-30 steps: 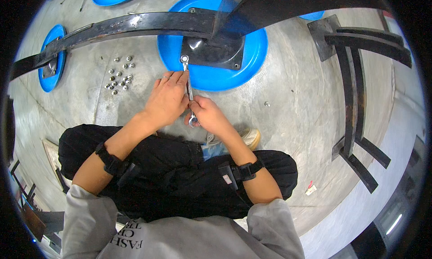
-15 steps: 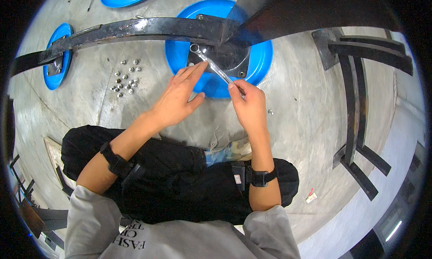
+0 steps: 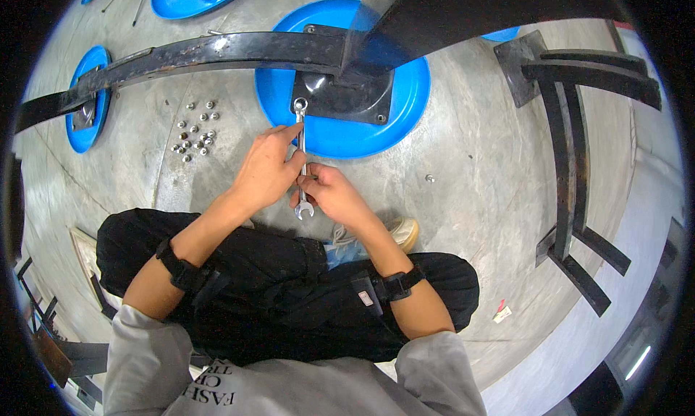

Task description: The person assembles a table by tightening bolts on the underside of a table leg flange using a wrench.

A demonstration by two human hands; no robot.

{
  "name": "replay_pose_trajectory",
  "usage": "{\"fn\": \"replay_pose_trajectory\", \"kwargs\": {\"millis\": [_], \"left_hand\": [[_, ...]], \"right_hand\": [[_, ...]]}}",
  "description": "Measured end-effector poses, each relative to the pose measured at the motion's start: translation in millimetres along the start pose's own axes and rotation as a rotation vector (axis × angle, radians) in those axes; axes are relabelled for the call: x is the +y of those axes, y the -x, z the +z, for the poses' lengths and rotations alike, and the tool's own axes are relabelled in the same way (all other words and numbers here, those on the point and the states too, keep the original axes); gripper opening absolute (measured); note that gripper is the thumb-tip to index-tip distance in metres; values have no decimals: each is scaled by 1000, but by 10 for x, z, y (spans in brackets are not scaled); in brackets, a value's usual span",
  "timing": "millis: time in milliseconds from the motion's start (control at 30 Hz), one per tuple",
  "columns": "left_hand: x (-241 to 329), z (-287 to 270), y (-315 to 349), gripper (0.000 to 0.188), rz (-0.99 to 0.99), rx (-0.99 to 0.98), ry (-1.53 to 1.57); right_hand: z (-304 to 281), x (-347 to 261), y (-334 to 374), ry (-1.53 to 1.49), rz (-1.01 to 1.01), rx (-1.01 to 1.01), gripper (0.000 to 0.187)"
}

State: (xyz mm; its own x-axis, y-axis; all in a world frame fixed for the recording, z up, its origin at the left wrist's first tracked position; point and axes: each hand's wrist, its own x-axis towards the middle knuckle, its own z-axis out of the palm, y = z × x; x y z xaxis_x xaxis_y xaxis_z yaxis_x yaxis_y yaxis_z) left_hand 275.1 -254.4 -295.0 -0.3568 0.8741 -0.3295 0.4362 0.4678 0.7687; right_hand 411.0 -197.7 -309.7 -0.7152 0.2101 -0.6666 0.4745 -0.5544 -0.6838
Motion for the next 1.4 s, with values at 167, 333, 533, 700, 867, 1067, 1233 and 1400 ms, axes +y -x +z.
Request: {"fn": "replay_pose_trajectory", "kwargs": {"millis": [167,333,533,700,867,1067,1233,1400], "left_hand": [[22,-37,15,43,-26,-50,-60],[19,-16,26,38,-33,-5,-106],[57,-56,-4,49,-91,-94,-125],[-1,-49,-38,50,-81,-132,-77],[-179,116,-63,53,29,-169,133],[-128,154,-50,53,47,-115,476],[-34,53,-92,44,-28,13,461],[-136,70,-72,31,-59,105,346]], "right_hand": [[44,77,-54,14,-4,-31,14],[36,80,-77,38,0,-39,14],[48,105,-106,15,-13,-41,15],[-76,167,-111,93,40,29,18],[-415,11,-43,673,-48,307,24],[-429,-284,76,862,-200,561,26],[-366,-203,45,193,-132,271,18],[-52,-106,-14,7,10,15,17]]}}
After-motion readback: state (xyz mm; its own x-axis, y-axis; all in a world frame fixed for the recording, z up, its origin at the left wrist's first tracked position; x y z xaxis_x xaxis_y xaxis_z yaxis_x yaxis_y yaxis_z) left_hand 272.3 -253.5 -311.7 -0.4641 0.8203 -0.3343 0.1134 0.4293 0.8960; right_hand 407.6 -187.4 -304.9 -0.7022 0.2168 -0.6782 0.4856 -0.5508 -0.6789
